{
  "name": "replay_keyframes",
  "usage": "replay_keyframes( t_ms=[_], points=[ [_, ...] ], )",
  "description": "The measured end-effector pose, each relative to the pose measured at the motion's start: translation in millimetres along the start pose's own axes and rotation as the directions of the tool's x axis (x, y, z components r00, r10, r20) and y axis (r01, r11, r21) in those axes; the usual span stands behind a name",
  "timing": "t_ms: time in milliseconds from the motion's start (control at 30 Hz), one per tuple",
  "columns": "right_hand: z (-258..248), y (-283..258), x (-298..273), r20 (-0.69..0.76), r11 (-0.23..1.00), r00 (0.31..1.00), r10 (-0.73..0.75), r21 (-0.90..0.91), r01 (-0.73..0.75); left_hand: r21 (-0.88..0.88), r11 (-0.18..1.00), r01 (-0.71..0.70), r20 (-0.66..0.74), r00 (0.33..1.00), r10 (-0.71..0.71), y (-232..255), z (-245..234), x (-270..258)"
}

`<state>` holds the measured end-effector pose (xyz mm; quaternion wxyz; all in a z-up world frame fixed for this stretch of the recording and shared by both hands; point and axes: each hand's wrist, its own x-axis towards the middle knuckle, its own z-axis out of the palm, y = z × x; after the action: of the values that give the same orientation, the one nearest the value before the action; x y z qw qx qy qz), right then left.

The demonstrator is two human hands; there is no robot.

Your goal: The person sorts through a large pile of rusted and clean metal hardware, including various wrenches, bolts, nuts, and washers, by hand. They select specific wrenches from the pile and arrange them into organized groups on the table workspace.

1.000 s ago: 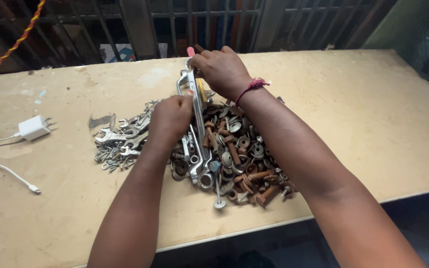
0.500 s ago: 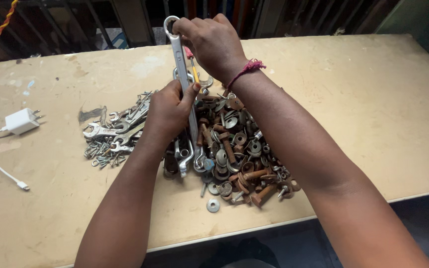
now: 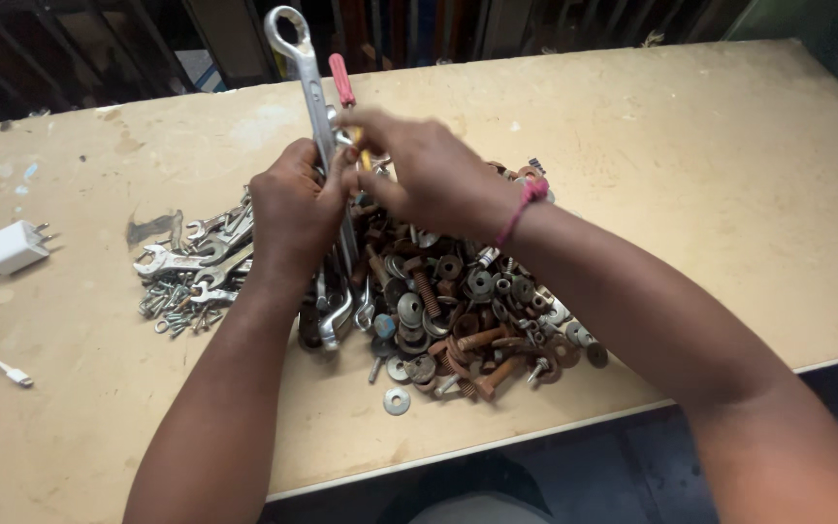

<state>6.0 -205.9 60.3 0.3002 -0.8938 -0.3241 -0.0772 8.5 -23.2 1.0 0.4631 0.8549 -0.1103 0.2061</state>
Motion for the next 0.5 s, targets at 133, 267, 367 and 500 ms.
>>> replay_keyframes(
  t_ms=[133, 267, 367, 500],
  points=[
    [-5.9, -10.9, -29.7, 0.161, 0.997, 0.987, -0.02, -0.07, 0.032, -0.008, 0.987, -0.161, -0.069, 0.985, 0.16, -0.1, -3.8, -0.6],
    [-2.9, 3.5, -47.1, 0.177, 0.991, 0.983, -0.04, -0.116, 0.061, 0.048, 0.973, -0.227, -0.114, 0.966, 0.231, 8.1, -12.2, -4.0],
    [12.1, 11.8, -51.3, 0.176, 0.985, 0.984, -0.032, -0.161, 0.061, 0.132, 0.954, -0.268, -0.141, 0.948, 0.286, 16.1, -16.4, -9.8],
    [14.4, 14.9, -52.0, 0.083, 0.962, 0.993, -0.079, -0.254, 0.098, 0.019, 0.957, -0.29, -0.132, 0.948, 0.29, 24.5, -18.3, -15.5]
  ],
)
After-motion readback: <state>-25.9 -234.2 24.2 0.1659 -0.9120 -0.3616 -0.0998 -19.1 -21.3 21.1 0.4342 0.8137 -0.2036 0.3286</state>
